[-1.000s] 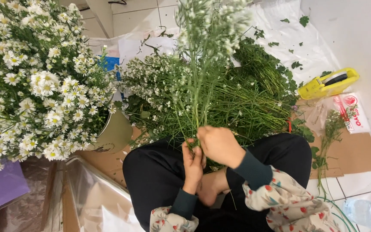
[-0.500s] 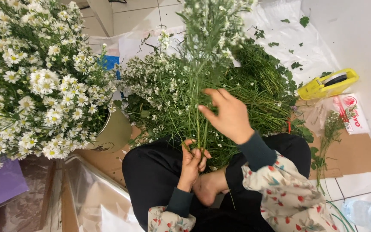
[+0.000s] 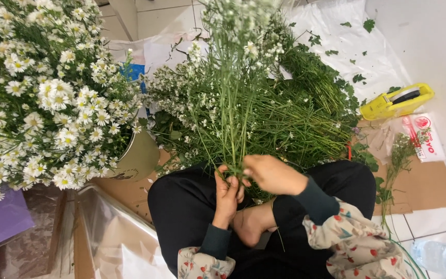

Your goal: The person arranges a bunch of small white flowers, using their hands to sort and gather the stems while sitting on the floor.

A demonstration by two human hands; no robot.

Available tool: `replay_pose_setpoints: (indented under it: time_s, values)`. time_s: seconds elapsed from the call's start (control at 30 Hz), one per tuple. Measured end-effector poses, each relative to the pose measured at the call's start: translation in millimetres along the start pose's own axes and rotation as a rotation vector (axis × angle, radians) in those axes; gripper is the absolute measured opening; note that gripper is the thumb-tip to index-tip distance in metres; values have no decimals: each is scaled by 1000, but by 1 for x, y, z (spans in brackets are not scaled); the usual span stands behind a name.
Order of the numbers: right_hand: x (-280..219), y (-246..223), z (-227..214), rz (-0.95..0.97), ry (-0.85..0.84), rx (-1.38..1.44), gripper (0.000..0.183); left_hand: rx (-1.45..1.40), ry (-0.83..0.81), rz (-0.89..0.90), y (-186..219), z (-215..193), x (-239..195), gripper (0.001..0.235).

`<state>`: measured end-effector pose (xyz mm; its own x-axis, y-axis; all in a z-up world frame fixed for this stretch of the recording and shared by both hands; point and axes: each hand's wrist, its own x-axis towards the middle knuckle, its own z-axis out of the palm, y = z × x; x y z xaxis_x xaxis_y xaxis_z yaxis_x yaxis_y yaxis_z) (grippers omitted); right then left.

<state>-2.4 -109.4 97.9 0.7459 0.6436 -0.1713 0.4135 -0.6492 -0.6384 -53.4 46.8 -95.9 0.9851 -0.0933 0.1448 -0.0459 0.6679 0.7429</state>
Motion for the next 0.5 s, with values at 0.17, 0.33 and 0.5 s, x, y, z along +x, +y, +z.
replay_pose_setpoints:
  time_s: [0.17, 0.33, 0.5]
  values:
    - [-5, 47, -21, 272, 265, -222, 15, -45, -18, 9, 21, 12, -1, 26]
    - [-5, 17, -43, 231, 597, -353, 27, -53, -24, -18, 15, 10, -2, 27]
    - [8, 3, -37, -190, 1025, 15, 7, 391, 42, 174, -10, 2, -2, 24]
